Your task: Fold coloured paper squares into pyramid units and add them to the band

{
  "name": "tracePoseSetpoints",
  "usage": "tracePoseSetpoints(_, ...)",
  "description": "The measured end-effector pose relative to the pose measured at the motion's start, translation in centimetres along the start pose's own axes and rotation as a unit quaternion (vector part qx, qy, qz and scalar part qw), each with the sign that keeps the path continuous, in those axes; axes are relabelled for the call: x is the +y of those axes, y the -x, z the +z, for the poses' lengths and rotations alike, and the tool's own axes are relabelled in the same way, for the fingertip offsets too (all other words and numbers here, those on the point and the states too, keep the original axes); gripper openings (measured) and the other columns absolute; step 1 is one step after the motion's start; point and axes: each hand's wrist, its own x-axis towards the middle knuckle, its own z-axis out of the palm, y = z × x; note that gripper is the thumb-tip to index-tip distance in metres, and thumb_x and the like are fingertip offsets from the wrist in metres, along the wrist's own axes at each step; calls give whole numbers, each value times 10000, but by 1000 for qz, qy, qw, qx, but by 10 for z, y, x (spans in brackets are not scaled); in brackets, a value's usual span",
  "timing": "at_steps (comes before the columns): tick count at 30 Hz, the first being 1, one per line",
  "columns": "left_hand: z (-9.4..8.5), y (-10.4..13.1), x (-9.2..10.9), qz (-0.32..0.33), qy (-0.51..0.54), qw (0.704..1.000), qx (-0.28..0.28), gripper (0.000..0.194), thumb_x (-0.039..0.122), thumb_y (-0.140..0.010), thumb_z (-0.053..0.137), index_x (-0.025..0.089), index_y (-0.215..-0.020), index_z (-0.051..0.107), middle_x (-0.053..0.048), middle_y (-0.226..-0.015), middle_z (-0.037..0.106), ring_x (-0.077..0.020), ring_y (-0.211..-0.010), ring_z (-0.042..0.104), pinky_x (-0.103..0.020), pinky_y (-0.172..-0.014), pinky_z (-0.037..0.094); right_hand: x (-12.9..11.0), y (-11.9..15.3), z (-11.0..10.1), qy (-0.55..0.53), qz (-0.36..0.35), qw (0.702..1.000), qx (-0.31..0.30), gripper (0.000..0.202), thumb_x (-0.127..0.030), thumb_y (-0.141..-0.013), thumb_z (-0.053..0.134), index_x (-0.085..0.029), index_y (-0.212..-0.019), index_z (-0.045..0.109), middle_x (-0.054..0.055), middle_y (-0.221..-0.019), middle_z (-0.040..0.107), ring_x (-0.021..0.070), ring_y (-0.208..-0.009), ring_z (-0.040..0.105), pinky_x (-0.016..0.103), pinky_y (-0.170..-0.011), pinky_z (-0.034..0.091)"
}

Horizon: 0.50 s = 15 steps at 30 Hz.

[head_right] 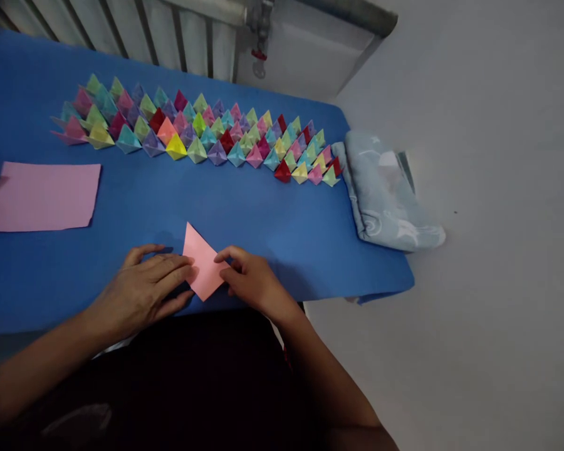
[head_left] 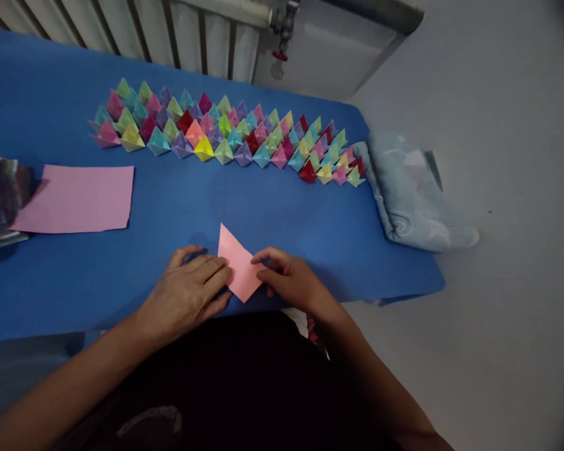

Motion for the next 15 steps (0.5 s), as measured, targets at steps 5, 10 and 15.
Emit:
tracePoseSetpoints(5, 6, -2, 5, 9, -43, 998, 39, 122, 150, -954, 542, 158, -1005, 652, -78, -1023, 755, -212, -909, 704, -437, -948, 413, 1, 5, -4, 54, -22, 998, 35, 127, -149, -867, 521, -200, -892, 635, -61, -651, 547, 84, -527, 525, 225, -547, 405)
tracePoseSetpoints(10, 7, -1, 8, 1, -55, 997, 48, 133, 144, -953, 546, 162, -994, 671, -79, -1040, 758, -216, -921, 704, -427, -939, 427, 15, 21, -9, 229, -209, 943, 124, 236, -102, -849, 532, -199, -1004, 680, 37, -917, 665, 163, -862, 619, 310, -795, 478)
tracePoseSetpoints(15, 6, -2, 10, -10, -54, 998, 39, 147, 143, -954, 538, 138, -994, 678, -102, -1052, 757, -237, -905, 702, -445, -925, 430, 31, 18, -3, 308, -308, 891, 124, 205, -128, -873, 569, -194, -1019, 696, 90, -1065, 675, 206, -975, 607, 378, -886, 483)
